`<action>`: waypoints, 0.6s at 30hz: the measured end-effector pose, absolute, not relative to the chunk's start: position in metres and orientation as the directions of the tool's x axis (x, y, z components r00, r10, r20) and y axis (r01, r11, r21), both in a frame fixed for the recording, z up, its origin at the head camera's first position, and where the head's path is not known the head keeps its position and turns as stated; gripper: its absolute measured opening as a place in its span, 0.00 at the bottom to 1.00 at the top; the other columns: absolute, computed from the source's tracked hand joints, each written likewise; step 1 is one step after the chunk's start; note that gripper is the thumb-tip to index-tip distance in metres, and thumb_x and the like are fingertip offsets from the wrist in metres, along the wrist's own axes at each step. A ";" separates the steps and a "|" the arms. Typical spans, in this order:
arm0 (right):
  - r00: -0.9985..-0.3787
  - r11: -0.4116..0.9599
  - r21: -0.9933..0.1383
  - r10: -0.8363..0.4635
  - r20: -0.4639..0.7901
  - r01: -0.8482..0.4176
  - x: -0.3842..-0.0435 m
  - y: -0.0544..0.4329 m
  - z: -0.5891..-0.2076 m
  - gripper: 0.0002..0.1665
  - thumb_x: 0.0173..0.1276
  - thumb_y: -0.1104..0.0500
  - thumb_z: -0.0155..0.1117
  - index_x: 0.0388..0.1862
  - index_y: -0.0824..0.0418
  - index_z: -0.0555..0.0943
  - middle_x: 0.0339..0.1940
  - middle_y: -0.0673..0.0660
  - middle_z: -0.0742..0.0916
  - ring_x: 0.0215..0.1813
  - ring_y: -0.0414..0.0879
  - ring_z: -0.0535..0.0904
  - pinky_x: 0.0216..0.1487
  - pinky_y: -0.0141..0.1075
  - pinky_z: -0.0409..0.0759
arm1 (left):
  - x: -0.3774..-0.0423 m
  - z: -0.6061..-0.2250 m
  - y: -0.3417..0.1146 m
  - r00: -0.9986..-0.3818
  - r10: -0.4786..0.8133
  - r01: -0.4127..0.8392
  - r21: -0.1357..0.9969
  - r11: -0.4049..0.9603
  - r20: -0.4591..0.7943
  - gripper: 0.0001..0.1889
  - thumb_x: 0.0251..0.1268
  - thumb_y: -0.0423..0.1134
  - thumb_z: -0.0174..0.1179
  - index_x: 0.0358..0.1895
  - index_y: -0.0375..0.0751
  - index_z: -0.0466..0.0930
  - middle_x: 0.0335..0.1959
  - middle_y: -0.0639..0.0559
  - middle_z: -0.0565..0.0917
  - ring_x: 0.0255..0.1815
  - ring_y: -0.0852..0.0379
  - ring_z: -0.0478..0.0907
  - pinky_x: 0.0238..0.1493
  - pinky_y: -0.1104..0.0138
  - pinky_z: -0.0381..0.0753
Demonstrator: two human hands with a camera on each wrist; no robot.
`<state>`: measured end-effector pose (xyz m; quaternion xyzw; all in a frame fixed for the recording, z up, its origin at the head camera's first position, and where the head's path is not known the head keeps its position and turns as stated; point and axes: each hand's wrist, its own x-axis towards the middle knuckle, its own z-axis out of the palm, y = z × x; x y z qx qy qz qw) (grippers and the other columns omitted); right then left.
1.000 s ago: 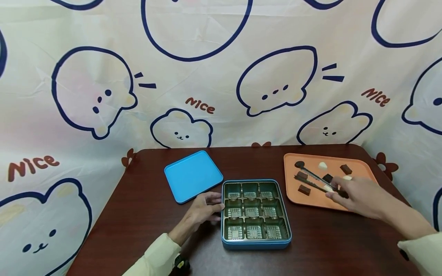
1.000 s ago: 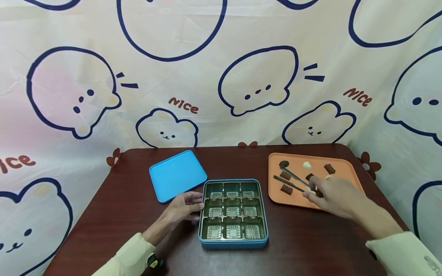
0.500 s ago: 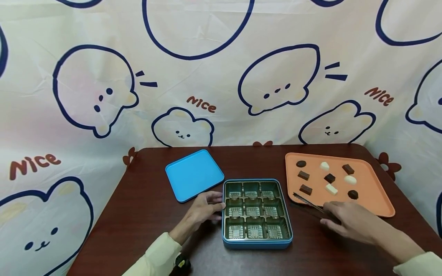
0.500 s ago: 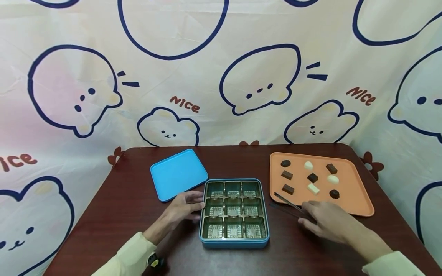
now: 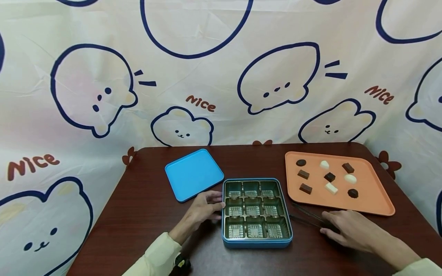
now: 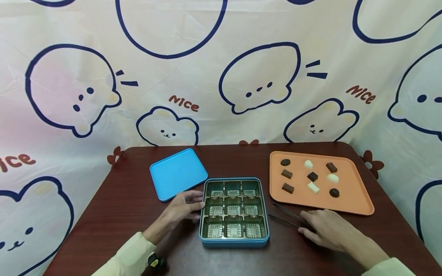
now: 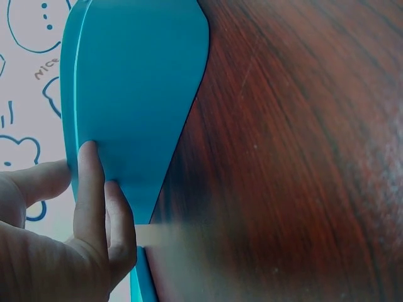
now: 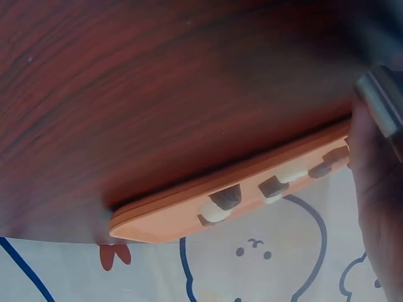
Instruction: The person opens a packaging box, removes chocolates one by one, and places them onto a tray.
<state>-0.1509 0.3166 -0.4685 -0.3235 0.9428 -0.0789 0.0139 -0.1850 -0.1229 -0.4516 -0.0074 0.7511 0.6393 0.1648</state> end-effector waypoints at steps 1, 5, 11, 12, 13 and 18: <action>-0.790 0.779 -0.154 -0.612 0.020 -0.608 -0.151 0.317 -0.469 0.13 0.71 0.43 0.64 0.40 0.50 0.79 0.25 0.34 0.76 0.24 0.26 0.68 0.21 0.29 0.68 | -0.185 -0.451 -0.123 -0.946 0.200 -0.222 0.958 0.181 -0.257 0.25 0.67 0.30 0.63 0.66 0.26 0.70 0.58 0.32 0.78 0.43 0.51 0.84 0.36 0.55 0.89; -0.792 0.787 -0.114 -0.611 -0.002 -0.607 -0.150 0.317 -0.472 0.16 0.71 0.42 0.64 0.42 0.52 0.80 0.24 0.35 0.76 0.24 0.26 0.70 0.21 0.32 0.70 | -0.184 -0.452 -0.124 -0.944 0.199 -0.226 0.957 0.182 -0.261 0.25 0.67 0.29 0.63 0.66 0.26 0.70 0.58 0.32 0.78 0.43 0.50 0.85 0.35 0.56 0.89; -0.807 0.808 -0.089 -0.588 -0.051 -0.583 -0.148 0.319 -0.476 0.21 0.71 0.39 0.62 0.46 0.54 0.81 0.21 0.35 0.75 0.23 0.28 0.71 0.22 0.34 0.72 | -0.184 -0.454 -0.124 -0.943 0.202 -0.227 0.955 0.189 -0.264 0.26 0.67 0.30 0.63 0.66 0.26 0.70 0.59 0.32 0.77 0.44 0.51 0.84 0.35 0.55 0.89; -0.812 0.813 -0.081 -0.582 -0.053 -0.577 -0.147 0.320 -0.476 0.21 0.70 0.38 0.62 0.46 0.53 0.81 0.21 0.35 0.75 0.23 0.28 0.71 0.21 0.34 0.71 | -0.184 -0.455 -0.123 -0.943 0.201 -0.228 0.955 0.191 -0.265 0.26 0.67 0.31 0.63 0.66 0.26 0.69 0.59 0.32 0.77 0.44 0.51 0.84 0.35 0.55 0.89; -0.817 0.819 -0.065 -0.574 -0.056 -0.570 -0.147 0.320 -0.476 0.23 0.70 0.37 0.62 0.47 0.54 0.81 0.21 0.36 0.75 0.23 0.29 0.72 0.22 0.34 0.72 | -0.184 -0.455 -0.123 -0.944 0.200 -0.226 0.955 0.194 -0.264 0.26 0.67 0.31 0.63 0.66 0.26 0.69 0.59 0.32 0.77 0.44 0.52 0.84 0.35 0.55 0.89; -0.867 0.870 0.007 -0.490 -0.089 -0.492 -0.145 0.317 -0.468 0.32 0.65 0.27 0.59 0.45 0.54 0.80 0.18 0.40 0.73 0.19 0.33 0.67 0.20 0.34 0.68 | -0.185 -0.455 -0.120 -0.939 0.195 -0.240 0.947 0.213 -0.282 0.26 0.67 0.32 0.64 0.66 0.27 0.70 0.58 0.34 0.79 0.45 0.51 0.83 0.36 0.54 0.89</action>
